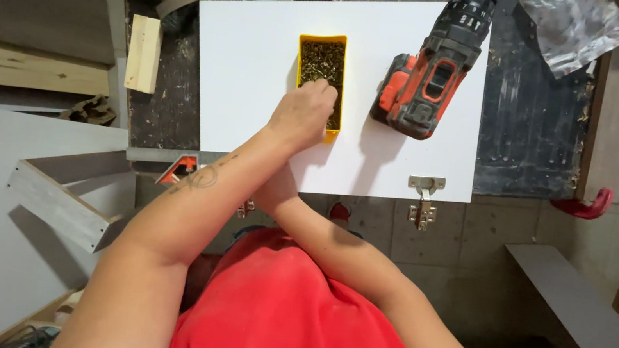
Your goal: Installing metal hinges onto a white cabinet door using a combination square for alignment and a power drill for fastening.
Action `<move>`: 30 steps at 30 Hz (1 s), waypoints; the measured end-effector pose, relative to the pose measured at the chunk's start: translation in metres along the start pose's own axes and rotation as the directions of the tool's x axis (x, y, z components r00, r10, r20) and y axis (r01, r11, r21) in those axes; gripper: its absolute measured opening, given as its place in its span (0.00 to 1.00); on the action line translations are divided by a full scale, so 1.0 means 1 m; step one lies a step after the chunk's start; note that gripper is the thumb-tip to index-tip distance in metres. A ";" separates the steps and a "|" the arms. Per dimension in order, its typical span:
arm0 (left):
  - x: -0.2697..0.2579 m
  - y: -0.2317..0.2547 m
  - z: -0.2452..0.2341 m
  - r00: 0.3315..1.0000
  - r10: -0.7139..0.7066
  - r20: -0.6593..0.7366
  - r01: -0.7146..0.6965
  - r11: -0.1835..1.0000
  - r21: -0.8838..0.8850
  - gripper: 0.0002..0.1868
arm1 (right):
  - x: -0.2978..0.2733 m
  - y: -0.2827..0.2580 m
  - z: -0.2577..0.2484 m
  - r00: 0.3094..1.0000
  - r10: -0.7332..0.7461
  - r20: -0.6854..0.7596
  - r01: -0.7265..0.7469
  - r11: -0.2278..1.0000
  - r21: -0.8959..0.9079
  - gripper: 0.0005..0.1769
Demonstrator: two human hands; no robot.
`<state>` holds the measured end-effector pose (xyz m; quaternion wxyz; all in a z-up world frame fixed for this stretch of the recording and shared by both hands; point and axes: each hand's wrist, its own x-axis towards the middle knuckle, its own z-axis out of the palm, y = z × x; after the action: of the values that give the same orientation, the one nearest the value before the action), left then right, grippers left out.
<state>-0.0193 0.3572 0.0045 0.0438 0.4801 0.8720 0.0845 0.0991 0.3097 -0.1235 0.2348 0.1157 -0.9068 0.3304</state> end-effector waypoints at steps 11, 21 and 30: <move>-0.149 -0.032 -0.046 0.840 -0.539 0.064 0.505 0.733 -0.456 0.06 | 0.004 -0.014 -0.004 1.000 0.011 0.019 -0.012 0.999 0.039 0.03; -0.205 -0.057 -0.010 0.678 -0.646 0.351 0.735 0.619 -0.278 0.10 | 0.024 -0.026 -0.040 0.995 0.089 0.035 -0.093 0.985 0.147 0.13; -0.121 -0.017 -0.053 0.835 -0.550 0.032 0.492 0.720 -0.489 0.16 | 0.011 -0.019 -0.015 0.998 0.057 -0.011 -0.055 0.989 0.138 0.04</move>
<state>0.0231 0.2408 0.0531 0.1324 0.1831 0.9238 0.3090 0.1017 0.3042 -0.0971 0.2235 0.1036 -0.8830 0.3995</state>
